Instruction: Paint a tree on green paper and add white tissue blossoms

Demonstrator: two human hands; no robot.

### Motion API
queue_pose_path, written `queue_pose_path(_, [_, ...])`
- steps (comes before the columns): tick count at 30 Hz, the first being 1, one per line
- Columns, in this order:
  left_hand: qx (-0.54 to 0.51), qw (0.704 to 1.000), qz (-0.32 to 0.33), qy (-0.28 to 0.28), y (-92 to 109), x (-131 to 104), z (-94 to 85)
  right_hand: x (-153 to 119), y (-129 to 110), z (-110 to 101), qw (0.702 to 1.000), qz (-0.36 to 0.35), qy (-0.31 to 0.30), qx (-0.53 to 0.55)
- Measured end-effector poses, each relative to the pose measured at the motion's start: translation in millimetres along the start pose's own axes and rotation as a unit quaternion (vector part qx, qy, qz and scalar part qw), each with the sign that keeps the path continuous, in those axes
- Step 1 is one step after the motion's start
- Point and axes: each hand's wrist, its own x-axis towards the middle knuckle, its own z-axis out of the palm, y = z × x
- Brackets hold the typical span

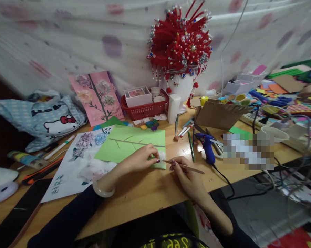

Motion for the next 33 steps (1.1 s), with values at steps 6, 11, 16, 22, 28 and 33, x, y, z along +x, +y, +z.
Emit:
queue_pose_path(6, [0.012,1.0,0.001,0.007,-4,1,2.8,0,-4,2,0.999,0.011,-0.042,-0.011])
queue_pose_path(11, [0.014,1.0,0.007,0.02,-5,2,2.2,-1,-2,1,0.999,-0.003,0.023,-0.022])
queue_pose_path(16, [0.024,0.999,0.02,0.033,-9,3,2.8,1,-4,3,0.998,-0.002,-0.031,-0.053])
queue_pose_path(22, [0.013,0.998,0.005,0.061,-17,1,2.6,4,-6,5,0.996,-0.005,-0.049,-0.069])
queue_pose_path(28, [0.069,0.996,-0.047,0.042,-26,-1,2.5,4,-10,7,0.994,-0.017,-0.056,-0.093])
queue_pose_path(33, [0.102,0.989,-0.091,-0.062,-32,-4,4.2,4,-6,10,0.991,-0.035,-0.057,-0.116])
